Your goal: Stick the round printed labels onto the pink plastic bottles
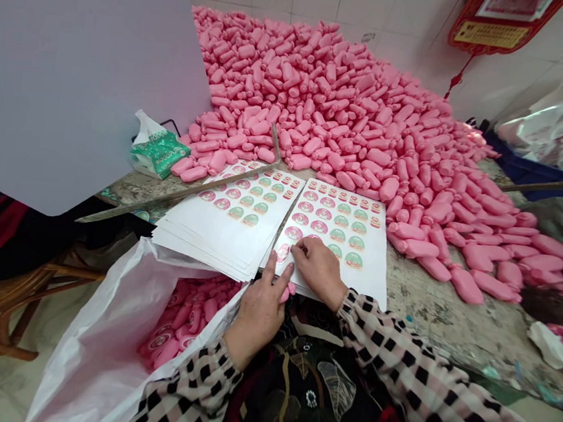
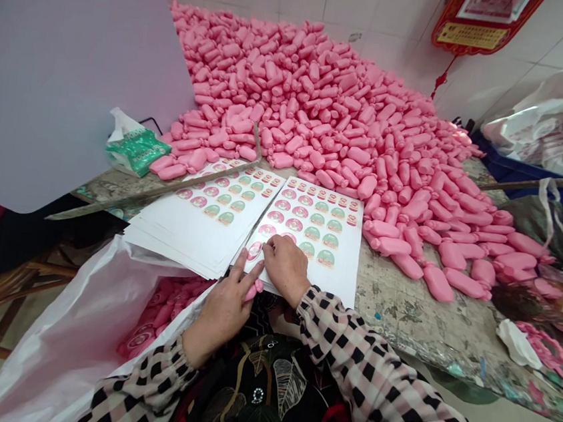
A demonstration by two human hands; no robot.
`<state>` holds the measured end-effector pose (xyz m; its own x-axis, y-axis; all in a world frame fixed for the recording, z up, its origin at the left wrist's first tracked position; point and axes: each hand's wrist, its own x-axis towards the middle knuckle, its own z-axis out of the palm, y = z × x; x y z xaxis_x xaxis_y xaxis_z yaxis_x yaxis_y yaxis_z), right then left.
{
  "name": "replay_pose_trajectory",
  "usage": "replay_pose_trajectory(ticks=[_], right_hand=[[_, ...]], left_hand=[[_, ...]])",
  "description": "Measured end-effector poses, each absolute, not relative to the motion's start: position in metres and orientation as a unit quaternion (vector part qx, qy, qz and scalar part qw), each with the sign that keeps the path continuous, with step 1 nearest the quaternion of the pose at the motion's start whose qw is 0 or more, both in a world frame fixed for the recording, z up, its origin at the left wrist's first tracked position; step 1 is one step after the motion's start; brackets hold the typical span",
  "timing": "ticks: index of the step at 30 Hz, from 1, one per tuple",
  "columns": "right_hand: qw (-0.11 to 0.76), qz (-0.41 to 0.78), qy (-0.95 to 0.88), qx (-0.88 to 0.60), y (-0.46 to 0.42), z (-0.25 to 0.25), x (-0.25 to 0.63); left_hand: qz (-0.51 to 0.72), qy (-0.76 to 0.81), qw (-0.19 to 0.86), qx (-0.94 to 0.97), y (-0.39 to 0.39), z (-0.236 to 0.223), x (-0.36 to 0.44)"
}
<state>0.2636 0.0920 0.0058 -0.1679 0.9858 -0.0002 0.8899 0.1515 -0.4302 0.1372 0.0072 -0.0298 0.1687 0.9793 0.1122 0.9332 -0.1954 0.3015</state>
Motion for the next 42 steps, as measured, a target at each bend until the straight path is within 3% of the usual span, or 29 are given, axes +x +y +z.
replay_pose_trajectory(ticks=[42], right_hand=[[0.155, 0.208, -0.714, -0.651, 0.0919, 0.0121, 0.2543]], left_hand=[[0.126, 0.637, 0.076, 0.757, 0.0078, -0.0323, 0.1402]])
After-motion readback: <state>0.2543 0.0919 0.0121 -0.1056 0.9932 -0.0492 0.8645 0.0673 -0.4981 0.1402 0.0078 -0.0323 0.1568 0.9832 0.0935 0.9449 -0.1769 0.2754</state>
